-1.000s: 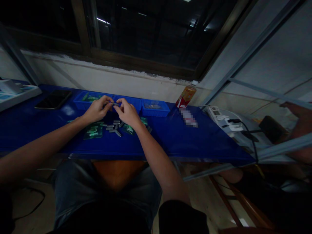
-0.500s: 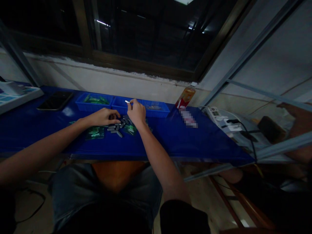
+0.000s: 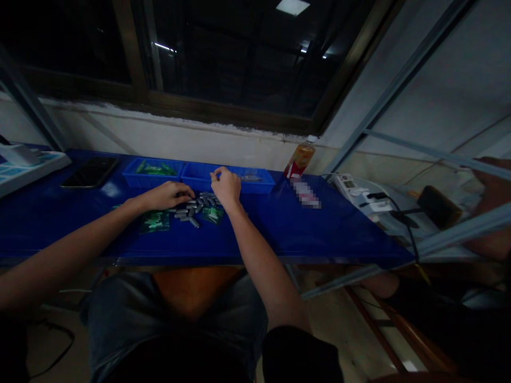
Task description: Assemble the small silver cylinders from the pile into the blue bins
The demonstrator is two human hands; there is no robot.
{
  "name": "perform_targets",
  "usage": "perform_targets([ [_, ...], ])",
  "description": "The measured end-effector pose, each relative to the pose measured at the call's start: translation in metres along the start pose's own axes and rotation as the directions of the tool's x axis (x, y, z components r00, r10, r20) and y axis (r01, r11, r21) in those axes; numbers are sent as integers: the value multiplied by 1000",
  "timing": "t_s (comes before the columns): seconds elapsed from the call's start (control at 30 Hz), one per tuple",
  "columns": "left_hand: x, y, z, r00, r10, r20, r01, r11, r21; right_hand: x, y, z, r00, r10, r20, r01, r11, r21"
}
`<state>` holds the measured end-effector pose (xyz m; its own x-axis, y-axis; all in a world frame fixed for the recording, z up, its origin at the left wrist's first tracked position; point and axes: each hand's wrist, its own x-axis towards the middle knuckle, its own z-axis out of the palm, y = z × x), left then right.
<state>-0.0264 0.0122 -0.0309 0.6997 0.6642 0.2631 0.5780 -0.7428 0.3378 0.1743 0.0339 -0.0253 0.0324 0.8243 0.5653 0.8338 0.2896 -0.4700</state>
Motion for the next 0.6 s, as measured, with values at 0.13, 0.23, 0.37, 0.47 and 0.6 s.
perform_targets([
  [0.13, 0, -1, 1, 1000, 9, 2, -9, 999, 34, -1, -4, -4, 1000, -13, -7, 13, 999, 47],
  [0.23, -1, 1, -1, 999, -18, 42, 16, 999, 47, -4, -8, -7, 997, -76, 23, 73, 992, 108],
  [0.37, 0, 1, -2, 996, -67, 62, 60, 992, 114, -7, -14, -4, 982, -173, 80, 154, 967, 202],
  [0.47, 1, 1, -1, 995, -83, 51, 75, 986, 148, -9, -22, -7, 973, -205, 107, 172, 951, 258],
  [0.6, 0, 2, -1, 998, -65, 27, 61, 990, 129, -23, -35, -40, 964, -263, 36, 227, 887, 403],
])
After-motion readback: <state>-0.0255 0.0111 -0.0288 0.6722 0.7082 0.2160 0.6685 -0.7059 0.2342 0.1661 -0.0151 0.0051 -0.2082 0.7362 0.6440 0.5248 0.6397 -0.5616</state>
